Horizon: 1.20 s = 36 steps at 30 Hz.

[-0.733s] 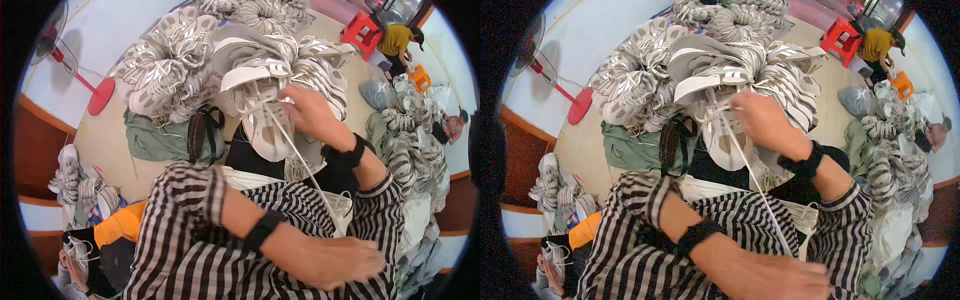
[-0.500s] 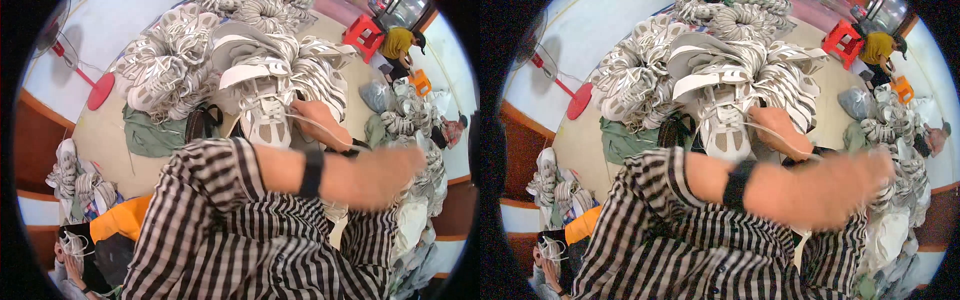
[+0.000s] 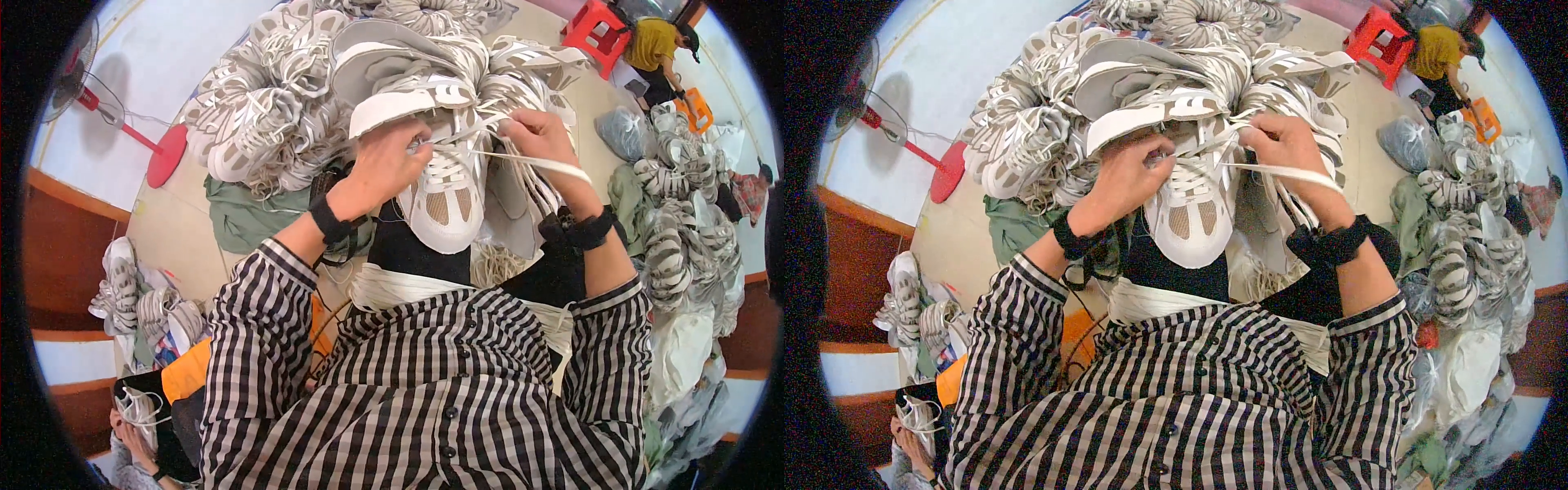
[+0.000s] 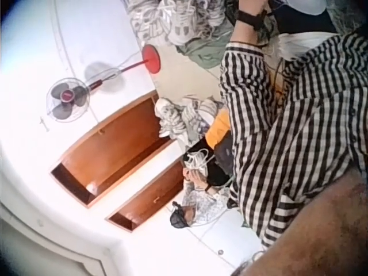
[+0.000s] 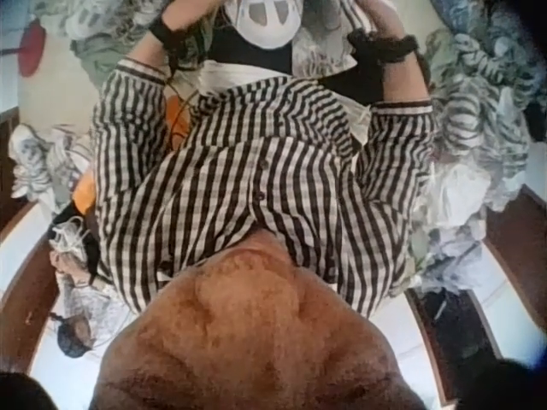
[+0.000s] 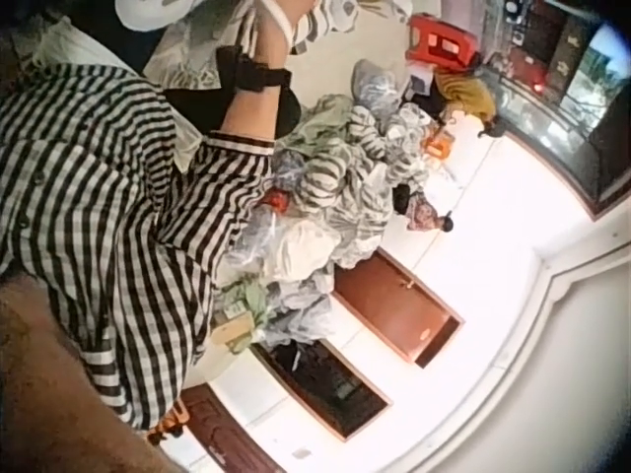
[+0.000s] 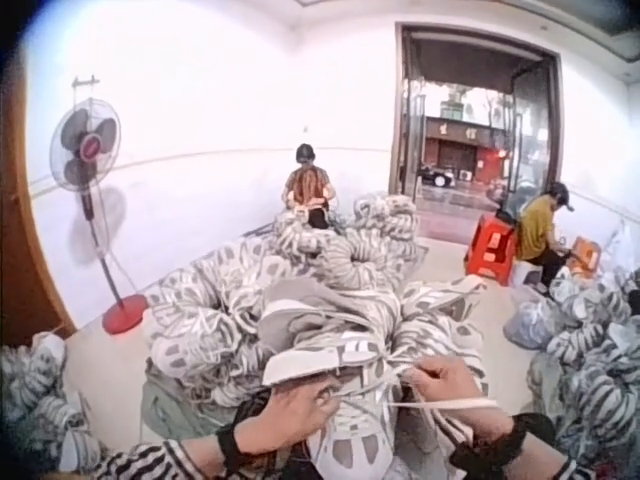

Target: Lacing shoelaces into white and tan athletic shoes as part of an assembly process.

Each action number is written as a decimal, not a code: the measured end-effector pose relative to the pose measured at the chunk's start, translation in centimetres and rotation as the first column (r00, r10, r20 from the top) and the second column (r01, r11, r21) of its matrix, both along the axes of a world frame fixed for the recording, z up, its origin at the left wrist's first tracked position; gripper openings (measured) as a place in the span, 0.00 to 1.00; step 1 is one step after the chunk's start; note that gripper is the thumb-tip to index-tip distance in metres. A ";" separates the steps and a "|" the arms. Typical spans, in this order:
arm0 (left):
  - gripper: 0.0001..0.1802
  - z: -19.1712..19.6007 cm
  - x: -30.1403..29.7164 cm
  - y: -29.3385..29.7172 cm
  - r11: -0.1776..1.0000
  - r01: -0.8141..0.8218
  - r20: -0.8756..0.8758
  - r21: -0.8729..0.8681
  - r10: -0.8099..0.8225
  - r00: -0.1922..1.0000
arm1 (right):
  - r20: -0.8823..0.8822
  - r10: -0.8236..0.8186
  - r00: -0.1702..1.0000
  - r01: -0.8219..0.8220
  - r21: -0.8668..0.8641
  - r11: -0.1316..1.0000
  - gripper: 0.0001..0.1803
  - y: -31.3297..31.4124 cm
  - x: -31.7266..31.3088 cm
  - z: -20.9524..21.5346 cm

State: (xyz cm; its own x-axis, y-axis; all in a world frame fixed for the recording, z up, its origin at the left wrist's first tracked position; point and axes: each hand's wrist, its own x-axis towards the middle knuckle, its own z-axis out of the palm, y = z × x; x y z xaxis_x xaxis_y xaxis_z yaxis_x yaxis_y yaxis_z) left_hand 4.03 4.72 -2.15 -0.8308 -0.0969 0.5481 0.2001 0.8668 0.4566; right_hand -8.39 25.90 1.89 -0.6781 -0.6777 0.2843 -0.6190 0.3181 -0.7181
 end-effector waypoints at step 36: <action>0.06 2.4 9.9 -13.0 0.980 -0.103 0.246 -0.167 0.143 0.959 | -0.124 -0.176 0.977 0.170 -0.059 0.984 0.11 -3.5 1.3 -4.1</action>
